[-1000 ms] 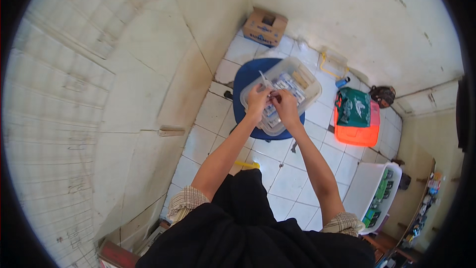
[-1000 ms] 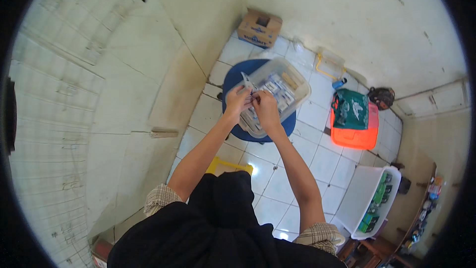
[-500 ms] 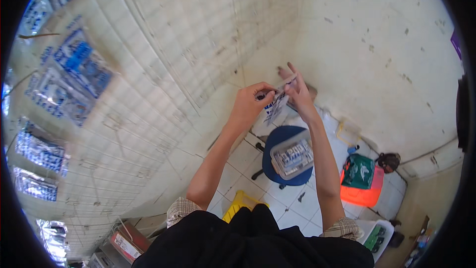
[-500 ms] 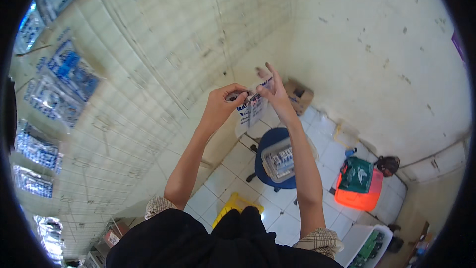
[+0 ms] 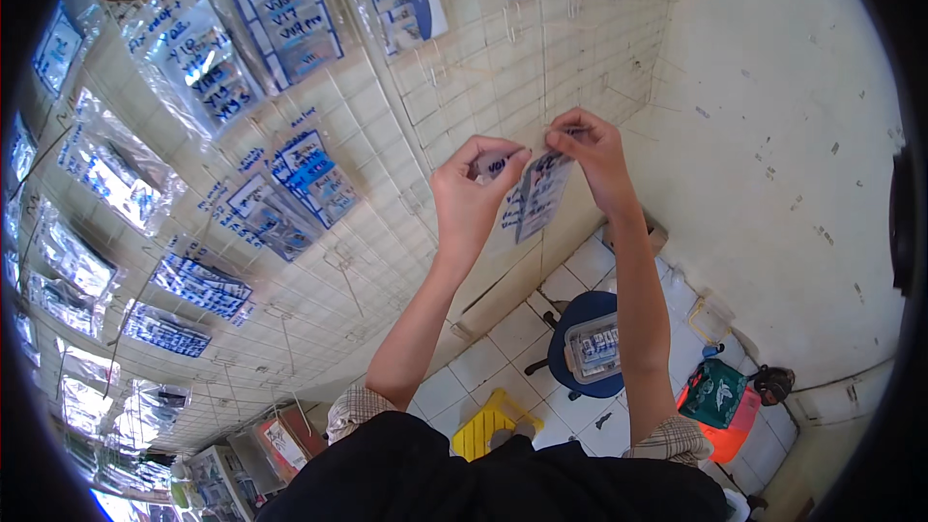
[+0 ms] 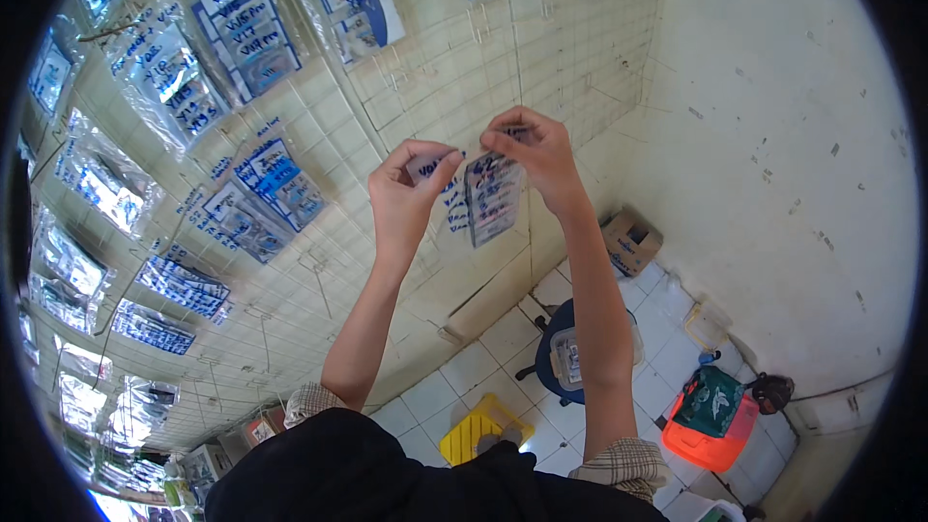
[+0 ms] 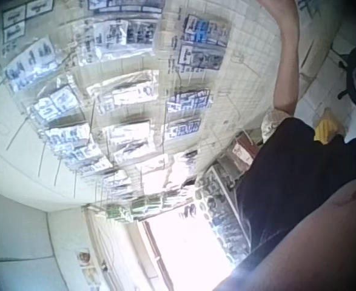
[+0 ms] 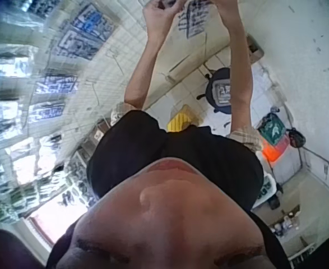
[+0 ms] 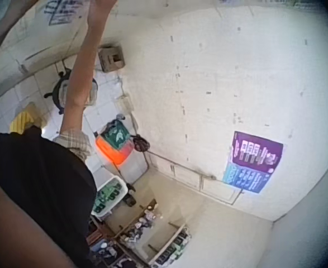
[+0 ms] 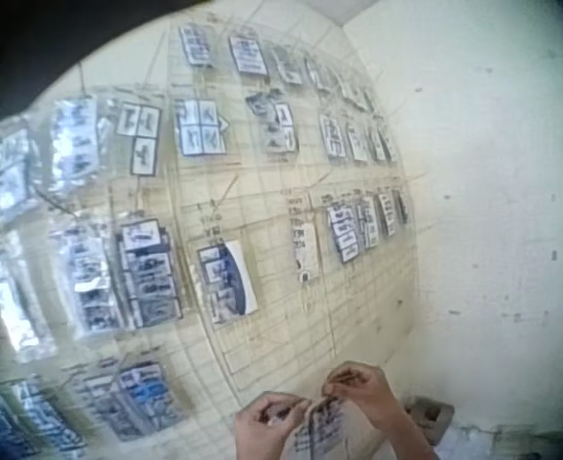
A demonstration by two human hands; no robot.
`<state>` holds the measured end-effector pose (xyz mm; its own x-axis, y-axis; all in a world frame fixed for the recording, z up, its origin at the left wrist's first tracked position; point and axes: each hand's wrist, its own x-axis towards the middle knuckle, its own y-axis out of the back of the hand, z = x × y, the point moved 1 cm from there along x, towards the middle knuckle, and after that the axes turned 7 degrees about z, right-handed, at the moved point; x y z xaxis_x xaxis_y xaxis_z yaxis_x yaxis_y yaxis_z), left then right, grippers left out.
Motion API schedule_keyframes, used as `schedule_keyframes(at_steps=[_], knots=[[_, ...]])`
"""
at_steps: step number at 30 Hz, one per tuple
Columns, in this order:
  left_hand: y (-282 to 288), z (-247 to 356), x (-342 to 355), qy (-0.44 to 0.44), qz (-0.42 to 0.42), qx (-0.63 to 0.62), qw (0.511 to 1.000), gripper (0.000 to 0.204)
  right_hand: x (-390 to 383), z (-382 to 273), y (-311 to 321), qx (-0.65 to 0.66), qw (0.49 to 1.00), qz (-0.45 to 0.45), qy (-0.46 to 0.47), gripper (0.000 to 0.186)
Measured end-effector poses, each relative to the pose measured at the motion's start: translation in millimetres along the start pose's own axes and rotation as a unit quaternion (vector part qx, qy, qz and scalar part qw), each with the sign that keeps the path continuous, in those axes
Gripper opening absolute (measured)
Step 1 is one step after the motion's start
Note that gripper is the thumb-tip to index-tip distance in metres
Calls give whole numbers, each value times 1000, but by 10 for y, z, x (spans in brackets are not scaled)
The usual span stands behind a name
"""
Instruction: The person takes plastic-wrapped mobile screen protectors from a clear container and hangs them one by one onto wire hooks on a display wall.
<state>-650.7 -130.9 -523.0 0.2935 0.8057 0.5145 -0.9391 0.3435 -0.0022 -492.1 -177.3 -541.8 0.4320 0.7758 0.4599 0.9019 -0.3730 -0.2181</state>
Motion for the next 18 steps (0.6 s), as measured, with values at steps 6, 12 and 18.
schedule_keyframes(at_steps=[6,12,18], knots=[[-61,260,356,9,55,-59,997,11,363,-358,-214,13,999,31,12,15],[-86,179,565,-21,74,-88,993,11,531,-345,-270,6,999,45,7,17],[-62,47,581,-15,108,-61,992,12,587,-225,-312,-20,999,42,-14,17]])
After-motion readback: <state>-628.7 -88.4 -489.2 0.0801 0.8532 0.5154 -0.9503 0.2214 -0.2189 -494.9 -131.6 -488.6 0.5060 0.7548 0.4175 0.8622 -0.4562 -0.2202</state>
